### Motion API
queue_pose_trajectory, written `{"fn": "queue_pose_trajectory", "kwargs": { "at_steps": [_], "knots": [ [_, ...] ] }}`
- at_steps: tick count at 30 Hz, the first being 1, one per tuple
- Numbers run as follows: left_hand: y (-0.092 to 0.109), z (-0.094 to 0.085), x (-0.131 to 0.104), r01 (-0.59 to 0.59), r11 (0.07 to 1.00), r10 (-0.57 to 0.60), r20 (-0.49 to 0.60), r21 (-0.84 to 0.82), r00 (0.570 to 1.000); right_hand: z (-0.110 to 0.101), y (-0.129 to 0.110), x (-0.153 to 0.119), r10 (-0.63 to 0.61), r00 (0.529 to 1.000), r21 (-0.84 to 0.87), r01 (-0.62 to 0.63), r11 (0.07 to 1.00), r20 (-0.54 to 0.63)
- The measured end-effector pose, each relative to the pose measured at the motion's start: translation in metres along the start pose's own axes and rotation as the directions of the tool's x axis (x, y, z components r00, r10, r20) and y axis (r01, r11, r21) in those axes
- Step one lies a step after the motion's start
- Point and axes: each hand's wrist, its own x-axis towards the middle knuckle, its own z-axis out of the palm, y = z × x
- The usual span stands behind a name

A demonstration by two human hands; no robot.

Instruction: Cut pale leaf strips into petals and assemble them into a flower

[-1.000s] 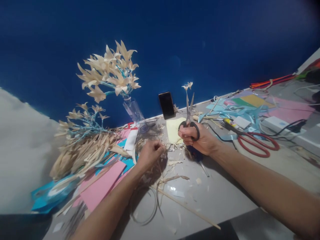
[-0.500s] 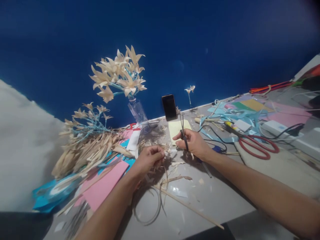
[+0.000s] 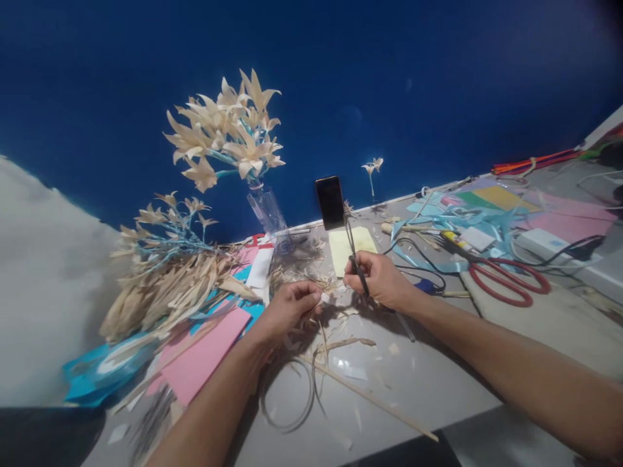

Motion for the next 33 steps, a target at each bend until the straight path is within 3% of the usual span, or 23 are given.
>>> {"fn": "queue_pose_trajectory", "kwargs": {
  "at_steps": [3,6,11,14,16,17,19,22,26,33],
  "knots": [
    [0.001,0.0,-0.001,-0.045,0.999,0.045,-0.011,-0.01,0.999,0.0,-0.001,0.0,-0.02,1.0,-0.006,0.02,1.0,-0.005],
    [0.004,-0.001,-0.001,-0.147,0.989,0.148,-0.102,0.02,0.984,-0.001,-0.002,-0.001,-0.015,0.999,-0.017,0.014,1.0,-0.035],
    [0.004,-0.009,0.004,-0.234,0.927,0.315,-0.271,0.293,0.91,-0.004,-0.006,-0.001,0.017,0.998,0.023,-0.016,1.0,-0.062],
    [0.0,-0.011,0.004,-0.24,0.788,0.476,-0.314,0.567,0.821,-0.008,-0.008,0.0,0.014,0.994,0.065,-0.007,0.998,-0.112],
    [-0.004,-0.008,0.003,-0.241,0.651,0.583,-0.27,0.72,0.767,-0.011,-0.01,0.001,0.01,0.99,0.077,0.001,0.997,-0.137],
    [-0.006,-0.004,0.002,-0.254,0.59,0.61,-0.216,0.767,0.762,-0.012,-0.011,0.002,0.01,0.989,0.078,0.002,0.997,-0.148],
    [-0.009,0.005,0.001,-0.302,0.502,0.582,-0.058,0.81,0.811,-0.013,-0.012,0.003,0.008,0.987,0.074,0.004,0.997,-0.161],
    [-0.013,0.02,0.001,-0.34,0.411,0.445,0.139,0.846,0.885,-0.013,-0.012,0.003,0.005,0.988,0.077,0.007,0.997,-0.157],
    [-0.014,0.03,0.0,-0.31,0.358,0.361,0.176,0.881,0.916,-0.012,-0.011,0.003,-0.011,0.993,0.062,0.018,0.998,-0.119],
    [-0.017,0.035,-0.002,-0.365,0.38,0.349,0.233,0.85,0.908,-0.017,-0.015,0.001,-0.012,0.996,0.016,0.013,1.0,-0.093]
  ]
}}
